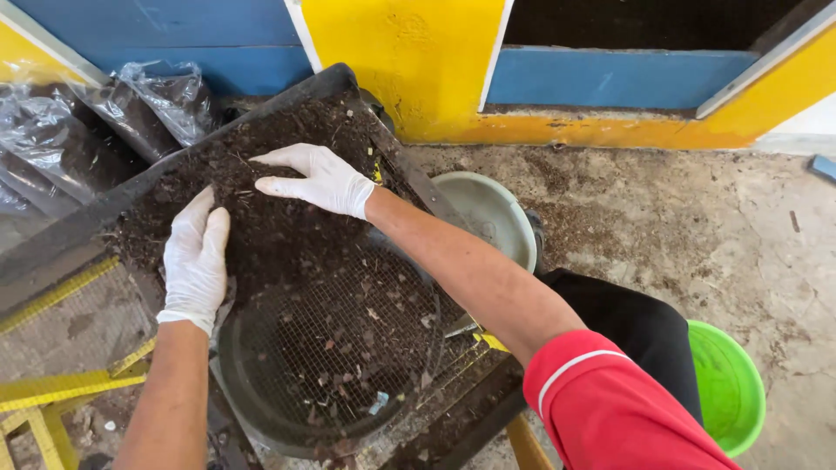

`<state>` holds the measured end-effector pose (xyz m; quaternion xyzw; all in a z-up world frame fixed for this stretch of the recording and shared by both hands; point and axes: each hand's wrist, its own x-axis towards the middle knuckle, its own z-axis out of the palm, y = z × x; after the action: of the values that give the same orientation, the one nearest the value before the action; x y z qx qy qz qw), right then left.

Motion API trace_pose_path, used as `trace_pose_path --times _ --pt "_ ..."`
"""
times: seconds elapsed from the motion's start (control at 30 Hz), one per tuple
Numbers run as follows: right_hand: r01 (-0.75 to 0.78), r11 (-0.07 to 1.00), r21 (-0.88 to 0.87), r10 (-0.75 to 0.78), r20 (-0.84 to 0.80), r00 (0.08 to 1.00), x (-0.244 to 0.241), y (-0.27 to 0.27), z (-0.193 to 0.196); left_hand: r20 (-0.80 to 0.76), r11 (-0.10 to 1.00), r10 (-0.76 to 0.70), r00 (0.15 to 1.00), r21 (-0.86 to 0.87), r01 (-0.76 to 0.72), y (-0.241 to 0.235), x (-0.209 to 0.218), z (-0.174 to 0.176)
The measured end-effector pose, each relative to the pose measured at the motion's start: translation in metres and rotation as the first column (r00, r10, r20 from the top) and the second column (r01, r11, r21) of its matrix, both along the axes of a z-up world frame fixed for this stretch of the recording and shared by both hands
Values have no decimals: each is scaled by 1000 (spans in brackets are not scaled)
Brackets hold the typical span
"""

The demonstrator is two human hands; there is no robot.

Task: Manual sorting and sieving of organic compost material through a wire mesh screen.

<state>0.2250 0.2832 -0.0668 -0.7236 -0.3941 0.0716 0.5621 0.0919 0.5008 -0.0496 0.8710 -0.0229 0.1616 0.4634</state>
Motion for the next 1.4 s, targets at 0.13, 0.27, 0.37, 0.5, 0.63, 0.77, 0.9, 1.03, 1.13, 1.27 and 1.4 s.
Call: trace_pose_path --times 0.13,0.27,0.37,0.5,0.63,0.77,0.9,1.03,1.13,1.27,1.4 --pt "71 996 -45 -71 -1 997 -22 -2 -22 14 936 109 994 335 -107 -22 -22 11" --pt "97 994 -43 -95 65 993 -52 -15 -40 -38 897 110 993 435 -82 -48 -55 23" --pt "105 993 -46 -95 179 979 -80 -32 -33 -76 876 90 993 481 -42 -59 -77 20" --pt "5 997 -74 13 236 972 -110 -49 -33 -29 772 12 999 636 9 -72 -109 15" --pt "-63 990 -128 105 348 932 -147 -80 -18 -44 699 -107 993 708 106 -117 -150 50" --pt "-84 980 -179 149 392 908 -193 -112 10 -160 701 -154 975 678 222 -158 -183 81" --pt "-123 943 -309 262 461 848 -222 -134 32 -297 616 -104 949 730 296 -167 -216 70" --pt "-172 883 -436 384 462 799 -230 -139 42 -408 419 75 910 841 342 -173 -215 72" --pt "-109 878 -467 359 489 795 -221 -122 30 -478 343 236 846 856 387 -166 -195 64" --pt "-44 859 -510 339 502 796 -185 -84 22 -391 439 213 896 857 269 -126 -167 28" --pt "109 860 -498 252 601 759 -131 -38 4 -206 541 218 954 839 58 -89 -120 14"
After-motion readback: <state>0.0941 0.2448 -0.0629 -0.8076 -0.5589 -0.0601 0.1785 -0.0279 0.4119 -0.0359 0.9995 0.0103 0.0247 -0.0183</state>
